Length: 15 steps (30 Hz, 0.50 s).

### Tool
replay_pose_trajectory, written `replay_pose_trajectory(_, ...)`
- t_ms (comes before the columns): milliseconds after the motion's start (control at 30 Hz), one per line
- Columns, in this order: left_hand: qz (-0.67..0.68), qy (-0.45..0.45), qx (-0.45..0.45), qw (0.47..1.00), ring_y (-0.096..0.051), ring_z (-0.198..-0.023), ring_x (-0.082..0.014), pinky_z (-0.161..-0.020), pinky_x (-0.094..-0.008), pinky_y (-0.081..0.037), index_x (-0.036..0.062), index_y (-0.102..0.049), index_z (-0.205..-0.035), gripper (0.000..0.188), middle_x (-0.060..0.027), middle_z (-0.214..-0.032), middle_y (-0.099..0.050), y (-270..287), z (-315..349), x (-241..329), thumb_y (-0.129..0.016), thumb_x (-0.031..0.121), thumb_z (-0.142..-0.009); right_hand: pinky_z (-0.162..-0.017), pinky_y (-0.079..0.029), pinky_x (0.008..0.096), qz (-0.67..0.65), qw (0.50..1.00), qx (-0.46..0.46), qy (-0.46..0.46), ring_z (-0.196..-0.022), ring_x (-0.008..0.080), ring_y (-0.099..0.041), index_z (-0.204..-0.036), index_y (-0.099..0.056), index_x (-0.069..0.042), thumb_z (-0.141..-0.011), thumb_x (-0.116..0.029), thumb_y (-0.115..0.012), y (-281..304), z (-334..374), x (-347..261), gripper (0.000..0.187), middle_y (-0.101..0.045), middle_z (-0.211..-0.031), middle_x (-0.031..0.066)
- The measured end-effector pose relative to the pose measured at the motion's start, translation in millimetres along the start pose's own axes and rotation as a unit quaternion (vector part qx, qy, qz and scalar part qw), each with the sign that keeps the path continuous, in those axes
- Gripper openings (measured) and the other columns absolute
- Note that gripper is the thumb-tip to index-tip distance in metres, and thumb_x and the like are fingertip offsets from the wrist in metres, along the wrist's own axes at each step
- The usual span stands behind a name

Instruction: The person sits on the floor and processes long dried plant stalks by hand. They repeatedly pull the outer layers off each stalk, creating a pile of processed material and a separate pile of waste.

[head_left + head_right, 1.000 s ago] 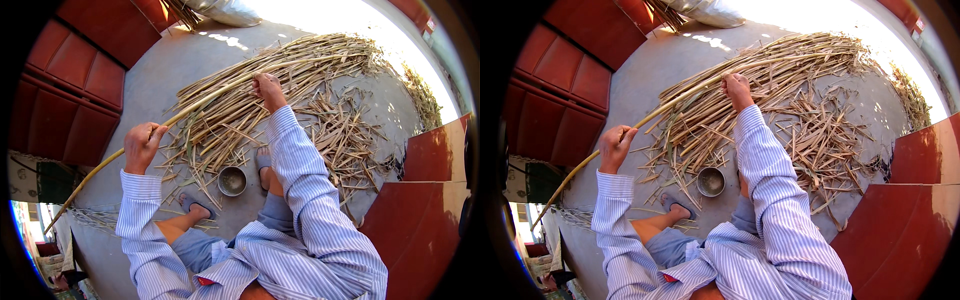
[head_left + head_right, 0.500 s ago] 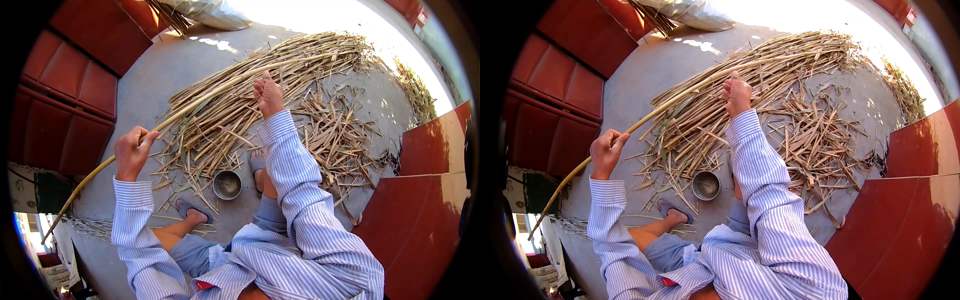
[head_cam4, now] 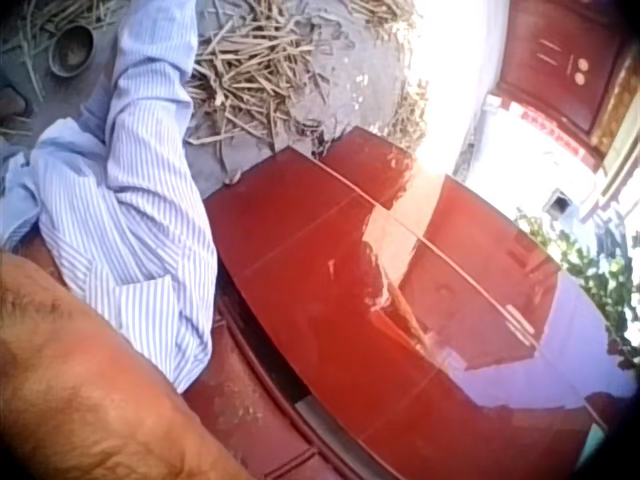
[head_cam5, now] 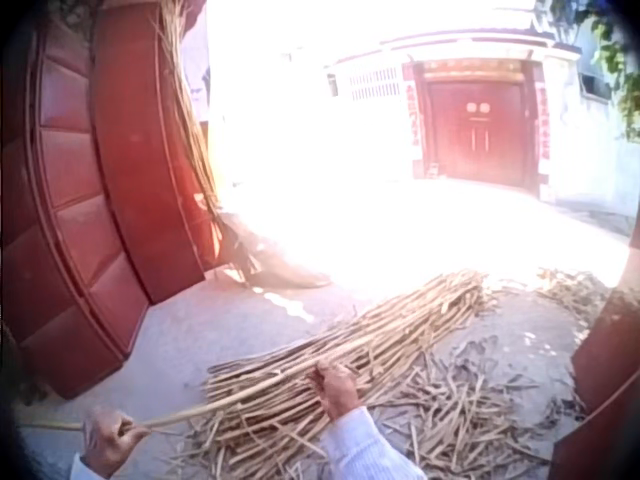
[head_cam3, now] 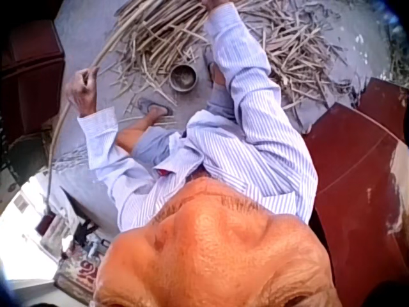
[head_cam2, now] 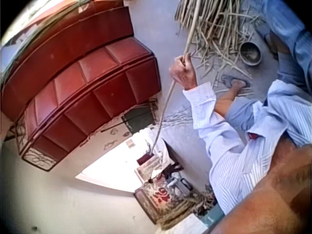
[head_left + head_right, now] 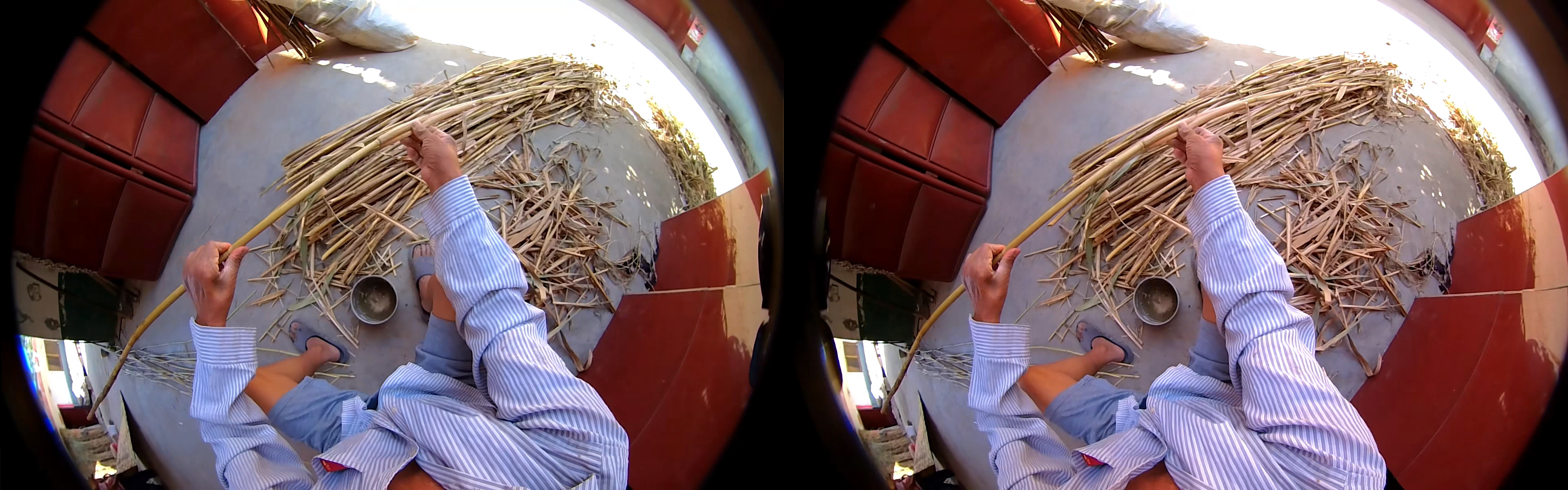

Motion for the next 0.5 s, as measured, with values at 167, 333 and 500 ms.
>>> replay_pose_trajectory(167, -0.031, 0.016, -0.002, 0.999, -0.051, -0.057, -0.0238, -0.06, -0.0363, -0.035, 0.0074, -0.061, -0.075, 0.027, -0.0057, -0.063, -0.059, -5.4, -6.9, -15.5, -0.081, 0.027, -0.074, -0.063, -0.053, 0.0233, -0.017, 0.988, -0.069, 0.138, -0.074, 0.0111, -0.065, -0.098, -0.063, -0.007, -0.094, -0.016, -0.061, -23.2, 30.1, -36.5, 0.01, -0.067, -0.084, 0.0023)
replay_pose_trajectory(333, -0.011, 0.041, -0.015, 0.999, -0.051, -0.057, -0.0231, -0.061, -0.0362, -0.034, 0.007, -0.061, -0.074, 0.028, -0.0053, -0.064, -0.06, -18.7, -2.6, -33.0, -0.082, 0.025, -0.072, -0.07, -0.051, 0.0243, -0.215, 0.941, 0.142, 0.218, -0.079, 0.0127, -0.064, -0.108, -0.059, -0.002, -0.094, -0.023, -0.063, 46.4, 29.0, -68.3, 0.026, -0.065, -0.095, 0.0051)
replay_pose_trajectory(500, -0.011, 0.024, -0.023, 0.999, -0.05, -0.056, -0.0233, -0.06, -0.036, -0.034, 0.007, -0.062, -0.074, 0.026, -0.0051, -0.064, -0.06, -8.7, 5.6, -29.2, -0.082, 0.023, -0.072, -0.072, -0.051, 0.0275, -0.055, 0.989, 0.125, -0.059, -0.093, 0.0218, -0.062, -0.123, -0.049, 0.001, -0.093, -0.026, -0.064, 54.5, -0.5, 0.7, 0.043, -0.063, -0.1, 0.0162)
Point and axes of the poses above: each hand's wrist, its own z-axis away from the middle knuckle, its own y-axis out of the back of the hand, x = y × z, the point moved 9 cm from there along -z, towards the middle knuckle
